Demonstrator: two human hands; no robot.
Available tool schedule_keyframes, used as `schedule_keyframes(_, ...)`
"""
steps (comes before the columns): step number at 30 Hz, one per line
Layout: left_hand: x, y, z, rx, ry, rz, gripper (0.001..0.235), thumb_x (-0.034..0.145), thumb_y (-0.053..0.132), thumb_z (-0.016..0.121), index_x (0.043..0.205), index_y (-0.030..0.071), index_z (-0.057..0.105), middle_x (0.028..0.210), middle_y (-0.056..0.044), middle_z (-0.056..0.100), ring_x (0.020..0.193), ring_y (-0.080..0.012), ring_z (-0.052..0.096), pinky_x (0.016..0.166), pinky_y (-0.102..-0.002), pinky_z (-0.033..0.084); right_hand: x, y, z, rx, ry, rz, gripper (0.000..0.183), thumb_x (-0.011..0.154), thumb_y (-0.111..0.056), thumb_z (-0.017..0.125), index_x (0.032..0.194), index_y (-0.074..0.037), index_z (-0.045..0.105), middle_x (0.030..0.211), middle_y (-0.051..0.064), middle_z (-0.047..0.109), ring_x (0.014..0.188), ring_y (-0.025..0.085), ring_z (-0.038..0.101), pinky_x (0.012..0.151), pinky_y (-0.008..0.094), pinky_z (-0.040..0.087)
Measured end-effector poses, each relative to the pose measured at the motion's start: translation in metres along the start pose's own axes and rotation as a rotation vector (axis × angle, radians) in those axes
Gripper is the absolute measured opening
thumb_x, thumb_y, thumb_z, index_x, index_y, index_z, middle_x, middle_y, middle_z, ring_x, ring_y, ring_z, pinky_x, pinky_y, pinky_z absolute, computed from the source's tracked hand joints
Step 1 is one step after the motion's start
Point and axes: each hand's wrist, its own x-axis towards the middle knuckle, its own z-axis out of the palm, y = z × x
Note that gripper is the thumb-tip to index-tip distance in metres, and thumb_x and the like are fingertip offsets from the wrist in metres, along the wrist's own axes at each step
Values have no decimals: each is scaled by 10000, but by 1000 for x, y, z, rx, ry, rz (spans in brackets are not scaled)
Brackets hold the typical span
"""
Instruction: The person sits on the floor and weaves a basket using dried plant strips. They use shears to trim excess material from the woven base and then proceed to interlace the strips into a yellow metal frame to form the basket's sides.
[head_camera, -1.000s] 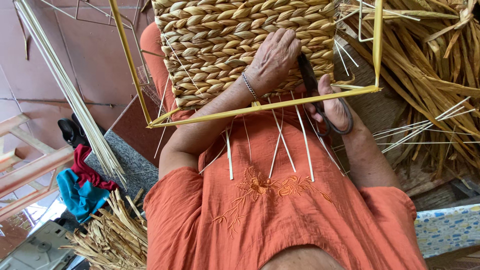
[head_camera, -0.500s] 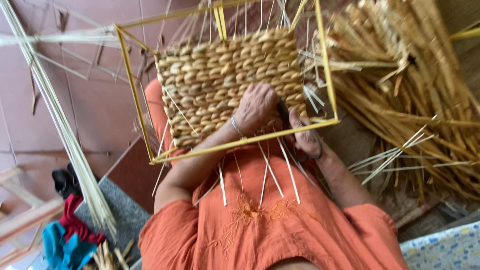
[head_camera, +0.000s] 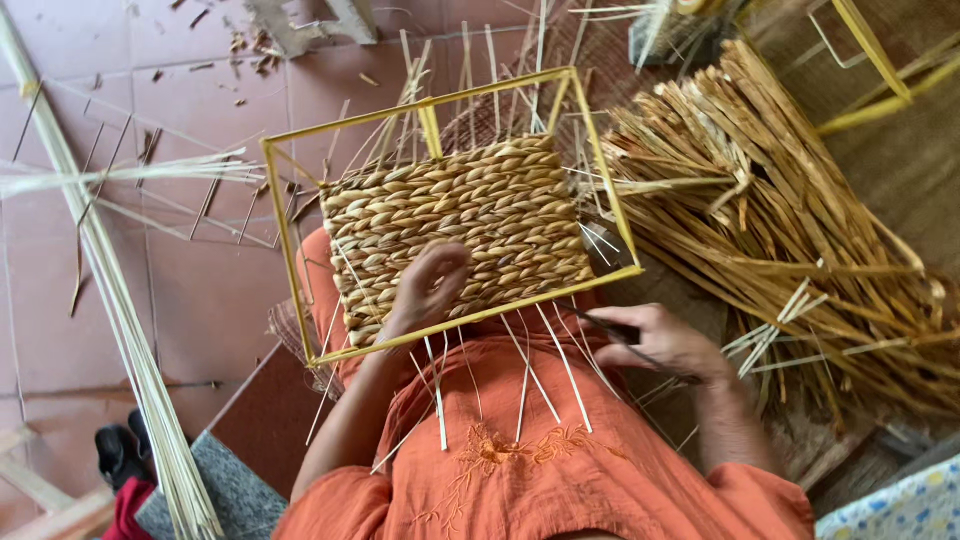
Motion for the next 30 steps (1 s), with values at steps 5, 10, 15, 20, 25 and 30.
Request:
schedule_keyframes(5, -66, 38, -21, -100, -133, -248, 320, 1069, 234, 524, 1161, 0, 723, 1053, -115, 773, 983, -214, 740, 876, -342, 599, -72, 13, -21, 349, 256, 118, 590, 848, -256, 870, 1308, 50, 663, 939, 89, 680, 707, 107, 551, 641, 276, 473)
schedule_keyframes(10, -100, 85, -11, -542, -84, -255, 426, 1069, 252, 450, 1290, -60, 637, 1290, -184, 682, 1284, -273, 618, 1159, -416, 422, -81, 43, -18, 497, 752, 90, 412, 1018, -192, 646, 1363, 23, 575, 806, 76, 641, 603, 114, 551, 522, 266, 452)
schedule_keyframes(15, -108, 105, -8, -794, 20, -110, 510, 1049, 270, 559, 1468, -14, 497, 1332, -208, 645, 1236, -330, 618, 1136, -499, 443, -2, 124, -4, 294, 982, 131, 449, 994, -189, 603, 1366, 38, 498, 998, 100, 709, 746, 116, 661, 633, 288, 557)
schedule_keyframes(20, -96, 92, -8, -574, 162, -233, 354, 1065, 147, 557, 1366, -39, 539, 1328, -212, 631, 1188, -335, 639, 1065, -510, 536, 54, 157, 18, 451, 795, -217, 425, 1042, -370, 633, 1267, -11, 609, 914, 61, 526, 728, 135, 510, 620, 286, 491)
schedule_keyframes(25, -63, 83, 0, -497, 88, -90, 331, 1153, 243, 417, 1294, 3, 596, 1350, -174, 641, 1315, -311, 646, 1147, -447, 510, 65, 111, 21, 499, 849, -28, 397, 876, -305, 720, 1127, -14, 620, 946, 129, 668, 796, 191, 675, 698, 345, 637)
schedule_keyframes(30, 0, 77, -31, -276, 83, -86, 483, 1194, 366, 367, 1256, -28, 639, 1203, -195, 718, 1146, -313, 715, 1051, -411, 583, 69, 99, -10, 345, 936, 7, 307, 929, -200, 687, 1202, -63, 657, 1115, 109, 694, 980, 157, 669, 888, 318, 610)
